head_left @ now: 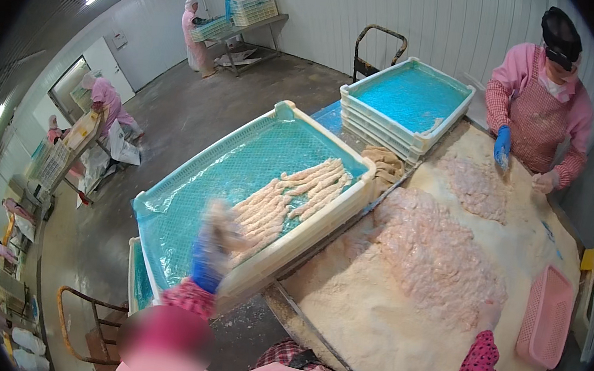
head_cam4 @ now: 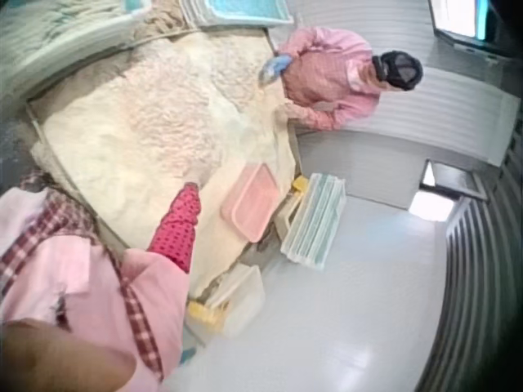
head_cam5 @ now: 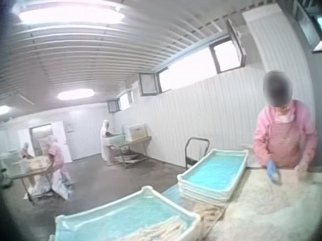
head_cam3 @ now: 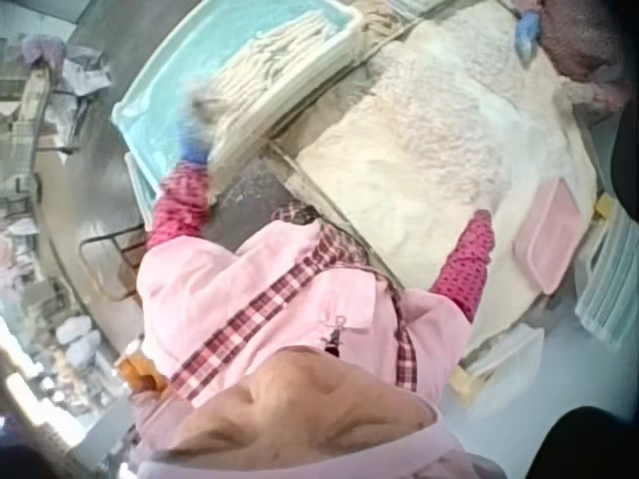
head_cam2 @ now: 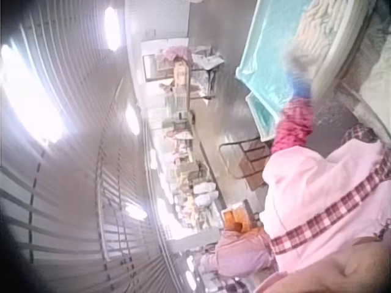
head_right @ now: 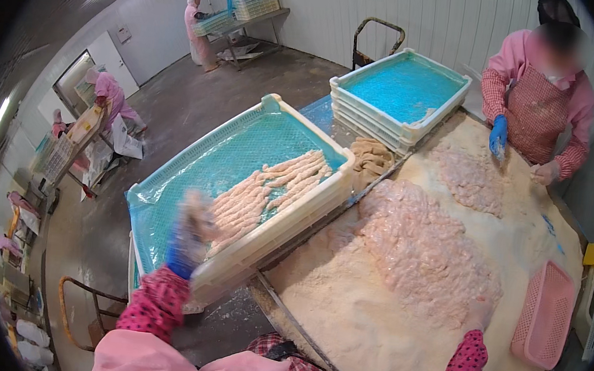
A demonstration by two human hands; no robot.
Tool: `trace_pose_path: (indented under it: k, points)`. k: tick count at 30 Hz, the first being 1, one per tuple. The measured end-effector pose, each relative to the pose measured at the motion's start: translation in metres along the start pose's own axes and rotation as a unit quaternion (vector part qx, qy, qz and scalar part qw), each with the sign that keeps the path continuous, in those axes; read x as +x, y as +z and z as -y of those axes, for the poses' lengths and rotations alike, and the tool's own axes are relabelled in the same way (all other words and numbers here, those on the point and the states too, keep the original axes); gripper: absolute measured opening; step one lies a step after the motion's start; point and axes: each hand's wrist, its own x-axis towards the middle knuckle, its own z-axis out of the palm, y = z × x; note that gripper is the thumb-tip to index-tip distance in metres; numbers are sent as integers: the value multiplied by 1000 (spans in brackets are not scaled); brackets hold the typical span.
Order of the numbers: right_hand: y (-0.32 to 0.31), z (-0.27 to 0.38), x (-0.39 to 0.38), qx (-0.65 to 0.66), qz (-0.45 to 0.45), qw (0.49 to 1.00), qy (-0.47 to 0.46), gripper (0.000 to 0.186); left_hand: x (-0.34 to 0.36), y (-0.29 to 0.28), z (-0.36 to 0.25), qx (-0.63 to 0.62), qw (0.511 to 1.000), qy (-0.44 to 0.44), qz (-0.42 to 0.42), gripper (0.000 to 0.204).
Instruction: The person repeatedly pinches small portions of dough from a large pile on a floured table, rolls them into thin strips, and places them into a green plastic tray. A coworker performs the same task at the opposite side of the table. The camera wearer occasionally moves a filled tray aside and brings a new empty tray into position.
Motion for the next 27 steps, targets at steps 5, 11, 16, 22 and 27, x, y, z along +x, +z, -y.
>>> trace_pose_path:
  k: [5, 11, 16, 22, 27]
  points:
    - [34, -39, 35, 288, 45, 957, -3, 21, -35, -134, -55, 357, 926, -85, -84, 57]
    - [-16, -33, 20, 445, 61, 893, 20, 18, -27, -154, -27, 413, 903, -116, 33, 47]
    - [-32, 8, -112, 168, 152, 941, -251, 23, -16, -73, -14, 405, 909, 14, 98, 53]
    - [-41, -36, -190, 135, 248, 955, -84, 36, -47, 75, 113, 316, 865, -53, 386, 51]
    - [-18, 0, -206, 181, 129, 936, -273, 38, -89, 131, 299, 495, 636, 130, 578, 56]
